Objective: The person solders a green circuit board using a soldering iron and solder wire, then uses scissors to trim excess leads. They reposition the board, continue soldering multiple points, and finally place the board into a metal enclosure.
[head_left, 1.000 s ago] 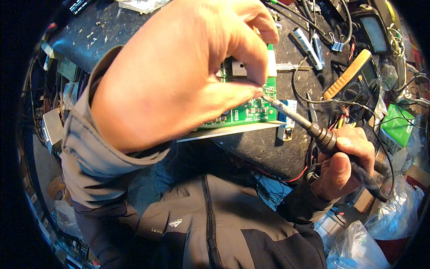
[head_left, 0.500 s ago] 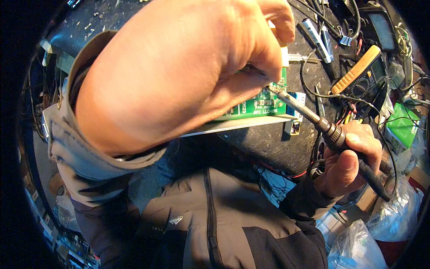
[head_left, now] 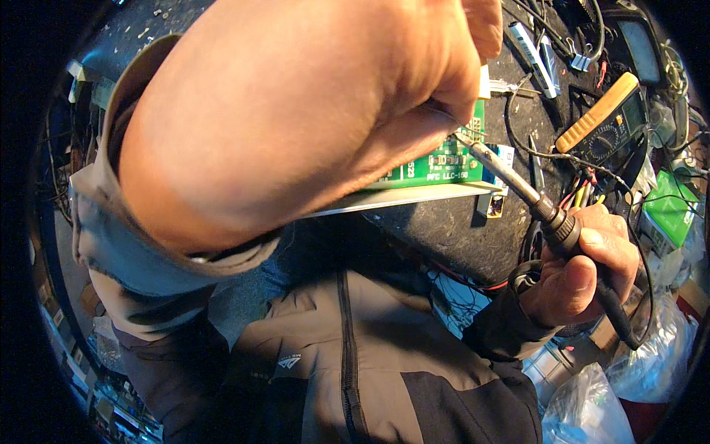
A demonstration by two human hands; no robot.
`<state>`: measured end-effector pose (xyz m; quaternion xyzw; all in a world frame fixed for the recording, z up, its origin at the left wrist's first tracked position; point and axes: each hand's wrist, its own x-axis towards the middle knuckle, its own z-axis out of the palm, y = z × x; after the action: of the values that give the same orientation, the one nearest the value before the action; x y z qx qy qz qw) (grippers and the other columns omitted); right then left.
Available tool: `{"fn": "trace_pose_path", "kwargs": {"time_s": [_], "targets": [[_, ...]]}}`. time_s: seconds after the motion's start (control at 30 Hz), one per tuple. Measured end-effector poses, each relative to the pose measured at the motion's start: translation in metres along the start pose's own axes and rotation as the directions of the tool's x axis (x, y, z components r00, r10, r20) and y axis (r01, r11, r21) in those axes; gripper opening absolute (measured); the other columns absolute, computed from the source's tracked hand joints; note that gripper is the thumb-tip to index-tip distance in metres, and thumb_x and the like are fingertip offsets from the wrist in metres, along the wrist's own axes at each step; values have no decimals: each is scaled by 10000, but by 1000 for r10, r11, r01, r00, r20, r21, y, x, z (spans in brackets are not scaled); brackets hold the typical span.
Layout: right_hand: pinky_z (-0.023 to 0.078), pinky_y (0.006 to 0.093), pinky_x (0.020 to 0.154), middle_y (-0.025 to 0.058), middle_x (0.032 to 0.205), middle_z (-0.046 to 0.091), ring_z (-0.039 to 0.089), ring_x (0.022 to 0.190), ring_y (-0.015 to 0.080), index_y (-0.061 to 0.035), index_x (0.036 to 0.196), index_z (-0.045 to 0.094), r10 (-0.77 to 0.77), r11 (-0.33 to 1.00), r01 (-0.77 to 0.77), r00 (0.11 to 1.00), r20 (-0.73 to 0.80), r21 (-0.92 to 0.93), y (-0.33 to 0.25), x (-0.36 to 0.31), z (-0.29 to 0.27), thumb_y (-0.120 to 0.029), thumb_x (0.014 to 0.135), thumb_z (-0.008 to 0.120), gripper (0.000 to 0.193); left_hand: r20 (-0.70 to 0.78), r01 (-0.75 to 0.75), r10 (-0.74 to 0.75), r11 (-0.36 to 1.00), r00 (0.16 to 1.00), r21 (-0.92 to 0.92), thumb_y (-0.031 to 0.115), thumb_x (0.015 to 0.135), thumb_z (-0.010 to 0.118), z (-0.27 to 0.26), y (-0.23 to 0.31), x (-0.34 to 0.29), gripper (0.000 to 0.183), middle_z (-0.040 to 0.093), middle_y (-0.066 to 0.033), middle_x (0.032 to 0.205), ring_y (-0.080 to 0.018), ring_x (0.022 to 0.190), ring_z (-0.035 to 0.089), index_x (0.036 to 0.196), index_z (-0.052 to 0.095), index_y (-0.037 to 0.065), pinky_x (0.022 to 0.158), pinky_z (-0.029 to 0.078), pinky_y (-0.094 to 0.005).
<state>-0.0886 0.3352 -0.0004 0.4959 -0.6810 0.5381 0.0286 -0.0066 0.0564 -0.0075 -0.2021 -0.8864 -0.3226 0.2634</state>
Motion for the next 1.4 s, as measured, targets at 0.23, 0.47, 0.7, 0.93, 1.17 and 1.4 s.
{"fn": "trace_pose_path", "kwargs": {"time_s": [0.23,0.47,0.7,0.93,1.17,1.4], "targets": [[416,301,541,132,756,609,549,607,192,43,1035,611,0,999,-1,999,54,32,3,1,-6,-154,815,775,338,11,-51,52,998,999,-26,52,765,759,7,-9,1,115,677,-128,1028,-250,933,628,846,688,12,830,502,-344],[421,304,548,134,753,611,556,608,196,45,1062,609,-32,999,31,995,95,14,5,2,-9,-143,816,770,349,10,-67,67,997,998,-26,54,763,760,10,-11,1,115,677,-127,1025,-251,929,629,843,689,13,825,504,-346],[420,303,550,124,746,605,553,612,195,42,1077,610,-59,998,57,991,119,23,9,3,-12,-144,816,771,359,2,-75,75,997,997,-19,55,760,761,11,-12,0,115,677,-127,1022,-253,925,630,841,690,14,821,506,-347],[427,279,566,154,768,611,545,649,187,19,1031,599,-5,1000,8,995,96,-29,4,2,-8,-260,872,731,348,-3,-82,82,997,997,-16,57,758,762,12,-13,-1,115,677,-127,1019,-254,922,630,838,690,15,816,508,-348],[417,298,536,124,747,598,545,598,191,30,1059,612,-69,997,72,989,130,-18,5,4,-9,-122,816,763,325,-7,-87,87,996,996,-12,58,756,764,14,-14,-2,116,677,-127,1017,-256,918,631,836,691,17,812,510,-349],[431,299,551,135,754,604,551,605,194,32,1074,602,-76,996,81,989,128,-33,6,4,-9,-131,822,761,340,-12,-89,88,996,996,-9,60,753,765,14,-15,-3,116,677,-126,1014,-257,914,632,833,692,18,807,512,-350]]}}
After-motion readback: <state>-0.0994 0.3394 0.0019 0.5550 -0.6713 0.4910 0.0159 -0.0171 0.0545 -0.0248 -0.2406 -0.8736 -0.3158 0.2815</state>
